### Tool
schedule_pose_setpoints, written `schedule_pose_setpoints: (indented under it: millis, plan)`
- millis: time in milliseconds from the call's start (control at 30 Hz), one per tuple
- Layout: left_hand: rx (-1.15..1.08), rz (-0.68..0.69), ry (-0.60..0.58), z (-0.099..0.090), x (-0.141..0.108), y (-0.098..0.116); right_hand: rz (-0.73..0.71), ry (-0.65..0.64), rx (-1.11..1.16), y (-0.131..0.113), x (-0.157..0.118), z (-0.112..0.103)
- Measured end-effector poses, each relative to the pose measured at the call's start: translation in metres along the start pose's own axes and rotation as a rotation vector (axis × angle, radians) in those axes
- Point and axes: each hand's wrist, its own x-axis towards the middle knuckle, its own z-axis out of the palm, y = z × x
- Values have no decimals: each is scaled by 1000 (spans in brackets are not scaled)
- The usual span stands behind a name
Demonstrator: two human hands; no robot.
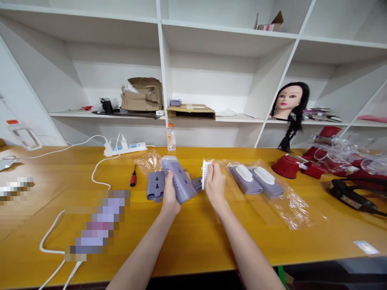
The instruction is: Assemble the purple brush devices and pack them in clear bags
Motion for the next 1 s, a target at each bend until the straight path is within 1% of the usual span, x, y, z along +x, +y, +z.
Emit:
schedule_pose_setpoints:
  millis: [33,67,100,200,300,400,433,500,567,633,700,733,767,833,867,933,1000]
  plan:
    - [-31,21,55,-3,1,6,36,-17,-67,7,4,-2]
    - [-61,51,66,-5,3,13,68,-83,-158,15,9,-3]
    - [-84,56,21,-7,3,20,116,-181,-258,22,13,-3]
    - [-117,53,-107,-10,2,33,195,-276,-331,44,19,2]
    - [-110,-25,-251,-10,-1,33,217,-314,-339,56,17,7]
    - [-66,-173,-446,-10,-4,27,190,-286,-334,52,16,1]
    - [-48,-228,-507,-10,-5,25,156,-263,-313,48,17,-5]
    - [-10,-344,-616,-12,-6,23,37,-228,-166,36,19,-17]
    - [40,-468,-712,-15,-7,21,-143,-236,130,24,23,-29]
    - [104,-591,-797,-19,-7,19,-298,-315,362,15,26,-38]
    - [175,-688,-836,-21,-8,15,-392,-440,437,9,26,-42]
    - [215,-704,-822,-22,-8,13,-417,-502,445,7,25,-42]
    - [264,-683,-793,-22,-9,11,-429,-554,443,6,23,-42]
    - [394,-564,-732,-20,-10,8,-430,-604,433,5,18,-38]
    - [464,-493,-721,-19,-11,8,-423,-608,437,5,15,-36]
    - [574,-387,-736,-16,-11,8,-408,-610,479,7,14,-32]
    - [619,-371,-738,-14,-12,9,-381,-574,545,14,19,-31]
